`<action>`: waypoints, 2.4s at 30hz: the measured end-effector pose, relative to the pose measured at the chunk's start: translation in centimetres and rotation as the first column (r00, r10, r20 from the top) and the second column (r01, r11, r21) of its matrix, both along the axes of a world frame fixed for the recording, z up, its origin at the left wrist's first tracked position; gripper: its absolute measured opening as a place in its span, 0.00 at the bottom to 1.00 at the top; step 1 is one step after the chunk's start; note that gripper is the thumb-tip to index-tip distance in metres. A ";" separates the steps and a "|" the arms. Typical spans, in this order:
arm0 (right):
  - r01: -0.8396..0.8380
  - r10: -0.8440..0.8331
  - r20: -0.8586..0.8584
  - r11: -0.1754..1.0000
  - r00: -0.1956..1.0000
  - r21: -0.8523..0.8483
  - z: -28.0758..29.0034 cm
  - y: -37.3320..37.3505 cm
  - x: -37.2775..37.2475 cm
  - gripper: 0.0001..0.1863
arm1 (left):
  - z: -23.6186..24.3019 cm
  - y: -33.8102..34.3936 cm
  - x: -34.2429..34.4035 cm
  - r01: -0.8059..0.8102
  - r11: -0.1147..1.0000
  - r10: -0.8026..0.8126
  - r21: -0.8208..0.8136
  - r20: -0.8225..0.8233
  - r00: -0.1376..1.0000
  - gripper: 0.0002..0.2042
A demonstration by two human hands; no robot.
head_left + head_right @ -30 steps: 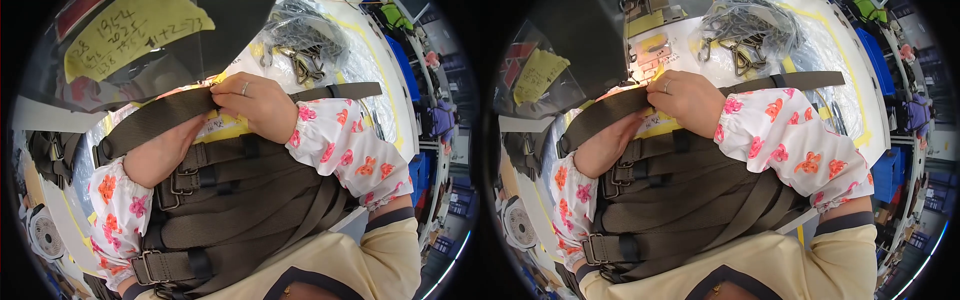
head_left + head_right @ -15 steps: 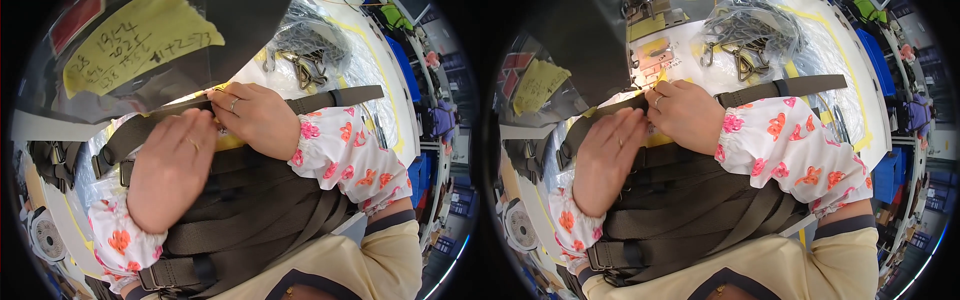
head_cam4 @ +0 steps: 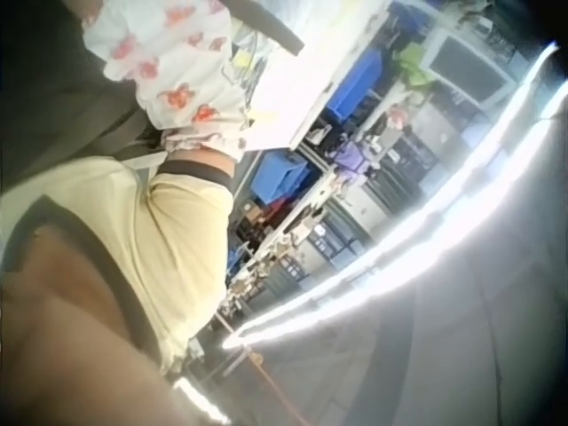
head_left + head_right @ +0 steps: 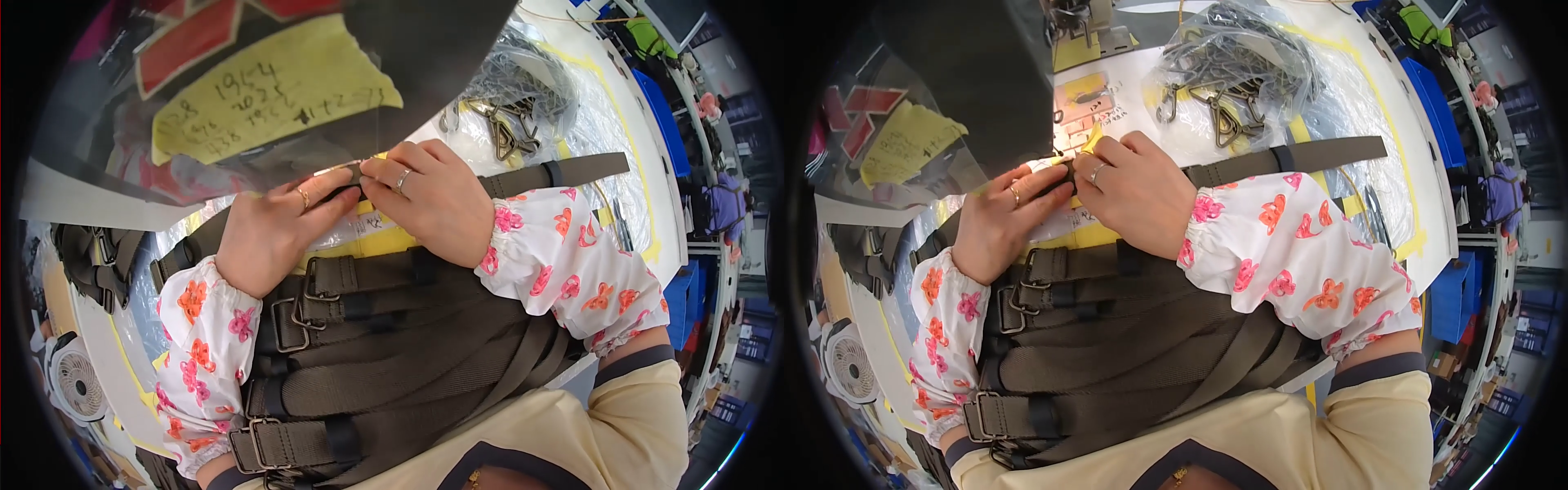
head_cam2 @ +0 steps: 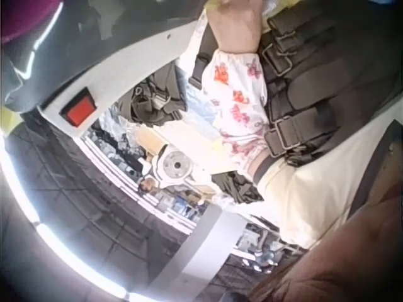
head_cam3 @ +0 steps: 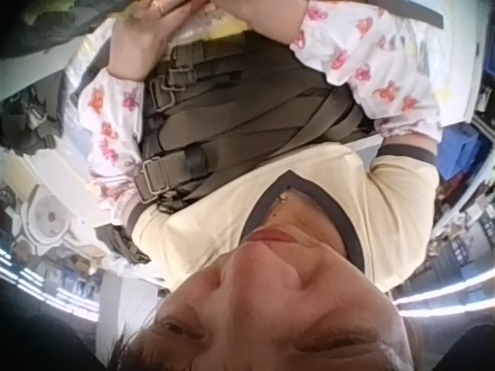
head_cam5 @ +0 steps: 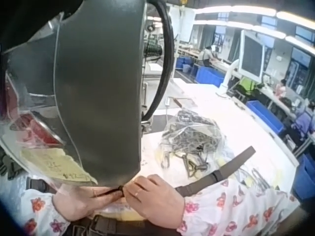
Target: Sewing and assembling nylon webbing straps with plastic buckles and metal hardware using an industrial sewing machine.
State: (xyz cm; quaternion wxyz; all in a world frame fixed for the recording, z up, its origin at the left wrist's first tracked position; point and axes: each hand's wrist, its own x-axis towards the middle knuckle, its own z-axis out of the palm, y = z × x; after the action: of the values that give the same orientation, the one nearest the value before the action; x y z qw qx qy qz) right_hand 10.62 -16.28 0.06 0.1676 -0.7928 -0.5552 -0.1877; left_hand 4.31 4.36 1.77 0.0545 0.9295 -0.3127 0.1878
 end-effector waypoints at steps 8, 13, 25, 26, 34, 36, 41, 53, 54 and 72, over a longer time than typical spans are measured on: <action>-0.014 0.013 0.058 1.000 0.998 0.008 0.4 -0.1 0.1 0.12 | -0.1 -0.8 -0.3 -0.070 0.981 0.057 -0.180 -0.075 0.996 0.11; -0.001 0.001 0.052 1.000 0.999 -0.005 0.6 0.0 -0.4 0.09 | -0.1 -0.5 -0.8 -0.177 0.962 0.137 -0.207 -0.194 0.971 0.13; 0.028 -0.030 0.146 0.999 0.989 0.018 0.8 0.4 0.2 0.04 | -0.2 0.5 -0.4 -0.240 0.961 0.181 -0.137 -0.343 0.922 0.12; 0.030 -0.032 0.145 0.999 0.989 0.018 1.0 0.4 0.1 0.04 | -0.4 0.5 -0.5 -0.246 0.955 0.172 -0.169 -0.361 0.917 0.13; 0.032 -0.023 0.123 0.997 0.992 -0.076 1.3 0.4 0.4 0.02 | 0.0 0.8 -0.3 -0.280 0.925 0.132 -0.255 -0.477 0.869 0.12; 0.034 -0.023 0.112 0.995 0.993 -0.092 1.2 0.3 0.6 0.03 | -0.1 1.0 -0.1 -0.276 0.926 0.124 -0.258 -0.484 0.866 0.12; 0.026 -0.021 0.046 0.994 0.999 -0.110 1.2 0.2 1.7 0.09 | -0.6 1.6 0.5 -0.321 0.932 0.201 -0.170 -0.494 0.846 0.12; 0.042 -0.043 -0.006 0.992 0.999 -0.118 0.5 1.4 3.0 0.10 | -4.2 3.9 1.2 -0.207 0.969 0.192 -0.132 -0.117 0.974 0.14; 0.042 -0.042 0.004 0.992 0.999 -0.117 0.6 1.3 3.2 0.10 | -4.2 3.9 1.3 -0.207 0.969 0.193 -0.133 -0.108 0.975 0.14; -0.006 -0.002 -0.065 0.992 0.998 -0.123 1.4 -0.1 0.2 0.15 | 0.4 0.7 -0.2 0.091 0.992 -0.105 -0.093 -0.158 0.982 0.11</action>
State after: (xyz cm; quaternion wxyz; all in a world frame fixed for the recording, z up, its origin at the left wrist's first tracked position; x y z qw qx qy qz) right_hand 10.82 -16.36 1.44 0.1365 -0.8067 -0.5608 -0.1269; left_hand 4.15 5.08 2.16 0.1285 0.9220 -0.3444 0.1217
